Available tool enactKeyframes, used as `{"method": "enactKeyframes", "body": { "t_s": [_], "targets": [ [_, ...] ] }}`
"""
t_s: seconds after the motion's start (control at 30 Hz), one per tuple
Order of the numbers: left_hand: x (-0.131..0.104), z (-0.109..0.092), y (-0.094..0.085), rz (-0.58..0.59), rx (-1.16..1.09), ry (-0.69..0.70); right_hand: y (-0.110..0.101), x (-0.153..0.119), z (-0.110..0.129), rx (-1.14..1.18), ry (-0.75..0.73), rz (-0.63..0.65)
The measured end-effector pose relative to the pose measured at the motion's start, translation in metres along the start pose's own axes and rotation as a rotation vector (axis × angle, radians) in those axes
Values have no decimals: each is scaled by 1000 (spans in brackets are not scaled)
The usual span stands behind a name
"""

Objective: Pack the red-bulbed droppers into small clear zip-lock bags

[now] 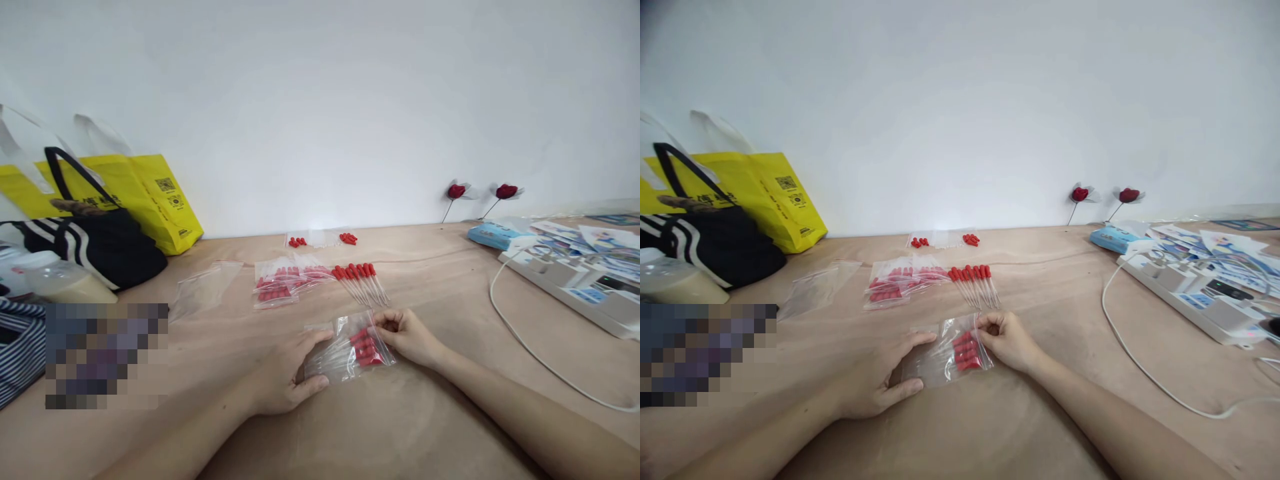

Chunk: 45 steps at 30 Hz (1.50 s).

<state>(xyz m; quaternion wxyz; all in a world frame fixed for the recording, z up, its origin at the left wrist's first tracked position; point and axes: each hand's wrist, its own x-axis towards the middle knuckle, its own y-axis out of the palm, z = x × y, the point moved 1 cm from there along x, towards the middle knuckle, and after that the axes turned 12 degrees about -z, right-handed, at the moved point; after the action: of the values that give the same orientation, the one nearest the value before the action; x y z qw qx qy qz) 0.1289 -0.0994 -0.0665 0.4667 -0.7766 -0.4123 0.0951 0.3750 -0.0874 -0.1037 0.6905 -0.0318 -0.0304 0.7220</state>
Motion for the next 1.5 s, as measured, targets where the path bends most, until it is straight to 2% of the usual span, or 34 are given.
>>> {"method": "enactKeyframes", "body": {
  "t_s": [0.13, 0.23, 0.3, 0.37, 0.5, 0.7, 0.9, 1.07, 1.23, 1.33, 1.5],
  "targets": [
    [1, -1, 0, 6, 2, -5, -18, 21, 0, -141, -63, -279],
    [1, -1, -1, 8, -7, -13, -33, 52, 6, -315, -69, -474],
    [1, -2, -1, 14, -10, -18, -38, 75, 10, -416, -36, -553],
    [1, -3, -2, 27, -8, -27, -40, 97, 12, -452, 6, -589],
    [1, -7, -4, 27, -26, -46, -37, 127, 9, -490, 156, -579],
    [1, -10, -4, 6, -32, -43, -38, 141, 7, -472, 297, -587],
    [2, -11, -5, 0, -21, -31, -38, 136, 14, -314, 379, -577],
    [2, -12, -6, -1, -27, -30, -47, 119, 25, -73, 346, -529],
    [2, -11, -5, -11, -27, -29, -57, 76, 30, 127, 246, -534],
    [1, -6, -3, -9, -36, -5, -55, 43, 23, 263, 91, -549],
    [0, 2, 0, 1, -19, -4, -49, 9, 8, 267, -46, -620]
  ]
}}
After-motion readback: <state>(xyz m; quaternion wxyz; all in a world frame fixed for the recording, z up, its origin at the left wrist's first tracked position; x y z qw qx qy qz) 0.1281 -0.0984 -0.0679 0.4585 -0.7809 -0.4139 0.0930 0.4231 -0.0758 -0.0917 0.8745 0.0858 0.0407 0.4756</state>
